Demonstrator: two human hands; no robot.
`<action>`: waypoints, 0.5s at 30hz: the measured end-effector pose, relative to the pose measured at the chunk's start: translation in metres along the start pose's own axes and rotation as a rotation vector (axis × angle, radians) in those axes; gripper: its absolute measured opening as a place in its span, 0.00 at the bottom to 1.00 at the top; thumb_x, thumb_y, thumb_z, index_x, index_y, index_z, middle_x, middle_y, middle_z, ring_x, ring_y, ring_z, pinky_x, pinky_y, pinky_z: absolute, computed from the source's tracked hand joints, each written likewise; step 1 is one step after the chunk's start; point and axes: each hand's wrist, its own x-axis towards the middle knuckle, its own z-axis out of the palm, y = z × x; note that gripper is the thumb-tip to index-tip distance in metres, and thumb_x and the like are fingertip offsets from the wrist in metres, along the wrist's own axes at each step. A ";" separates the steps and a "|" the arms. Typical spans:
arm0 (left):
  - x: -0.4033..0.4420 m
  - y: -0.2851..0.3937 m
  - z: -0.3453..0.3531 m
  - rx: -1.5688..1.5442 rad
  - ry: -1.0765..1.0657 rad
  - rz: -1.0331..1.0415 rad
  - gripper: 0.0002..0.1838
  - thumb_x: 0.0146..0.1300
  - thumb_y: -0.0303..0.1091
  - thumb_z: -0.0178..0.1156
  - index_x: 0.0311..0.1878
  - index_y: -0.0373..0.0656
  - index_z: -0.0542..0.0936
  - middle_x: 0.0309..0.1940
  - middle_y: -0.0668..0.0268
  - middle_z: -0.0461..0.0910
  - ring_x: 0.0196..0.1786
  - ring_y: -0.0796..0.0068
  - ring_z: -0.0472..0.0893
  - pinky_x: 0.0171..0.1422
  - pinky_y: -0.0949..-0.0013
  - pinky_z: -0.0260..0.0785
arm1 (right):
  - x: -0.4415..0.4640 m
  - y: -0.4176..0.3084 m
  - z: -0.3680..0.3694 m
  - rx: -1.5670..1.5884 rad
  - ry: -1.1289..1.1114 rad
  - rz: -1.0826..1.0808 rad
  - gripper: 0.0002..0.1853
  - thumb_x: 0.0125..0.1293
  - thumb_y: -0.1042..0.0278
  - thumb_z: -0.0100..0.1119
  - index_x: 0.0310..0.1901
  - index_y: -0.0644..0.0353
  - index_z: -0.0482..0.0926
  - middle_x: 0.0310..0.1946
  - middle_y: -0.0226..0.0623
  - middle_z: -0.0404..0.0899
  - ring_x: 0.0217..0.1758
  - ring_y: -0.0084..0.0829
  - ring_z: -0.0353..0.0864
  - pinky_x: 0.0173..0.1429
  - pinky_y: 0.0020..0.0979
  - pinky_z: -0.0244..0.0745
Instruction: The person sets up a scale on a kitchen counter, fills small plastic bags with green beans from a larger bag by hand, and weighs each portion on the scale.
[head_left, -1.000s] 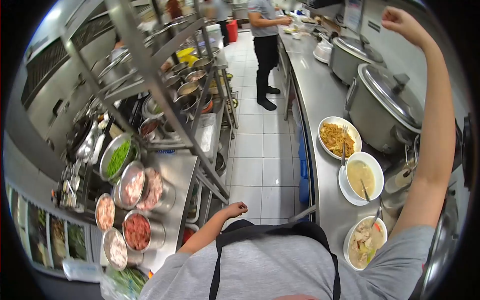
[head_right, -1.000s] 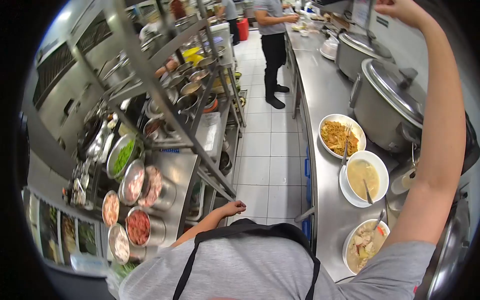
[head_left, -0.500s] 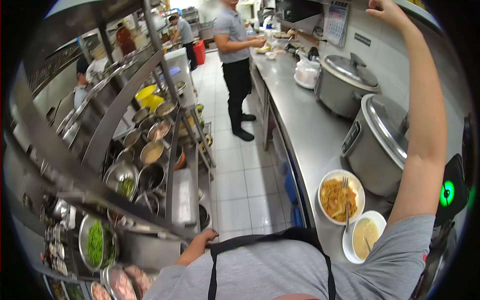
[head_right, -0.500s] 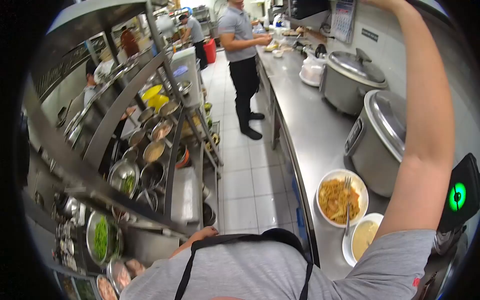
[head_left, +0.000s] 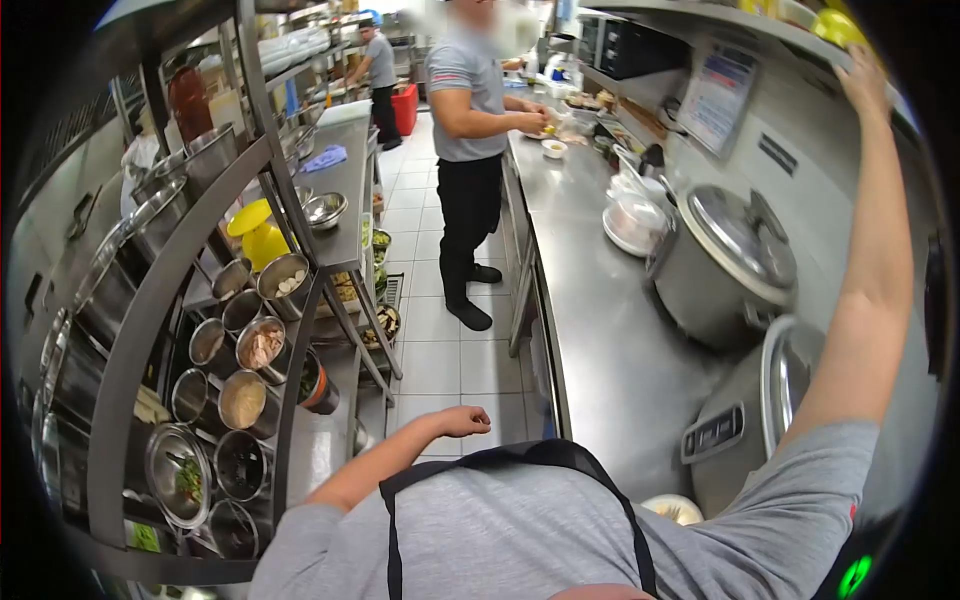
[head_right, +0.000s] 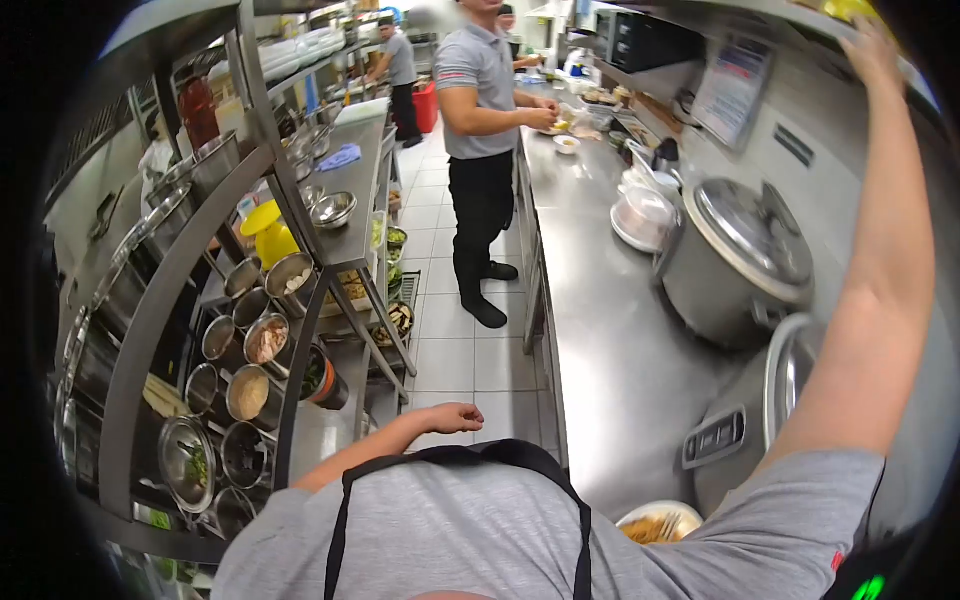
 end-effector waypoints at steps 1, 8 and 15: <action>0.005 0.023 -0.019 0.004 -0.079 0.023 0.22 0.59 0.48 0.58 0.50 0.40 0.75 0.42 0.60 0.79 0.44 0.67 0.78 0.49 0.67 0.69 | 0.012 -0.011 0.004 0.090 0.022 0.101 0.27 0.58 0.54 0.57 0.58 0.52 0.68 0.59 0.42 0.67 0.63 0.42 0.65 0.64 0.39 0.63; 0.063 0.123 -0.110 -0.045 0.141 0.290 0.22 0.63 0.46 0.55 0.52 0.40 0.73 0.45 0.59 0.77 0.51 0.66 0.74 0.56 0.66 0.66 | 0.042 -0.046 0.019 0.033 -0.198 0.224 0.34 0.57 0.37 0.51 0.63 0.41 0.64 0.71 0.47 0.43 0.73 0.50 0.39 0.69 0.61 0.34; 0.160 0.109 -0.123 0.141 -0.075 0.365 0.20 0.62 0.45 0.57 0.49 0.39 0.74 0.44 0.58 0.77 0.48 0.65 0.76 0.55 0.66 0.67 | 0.047 -0.058 0.033 -0.121 -0.249 0.279 0.29 0.62 0.41 0.45 0.64 0.37 0.63 0.72 0.41 0.42 0.73 0.54 0.40 0.65 0.69 0.34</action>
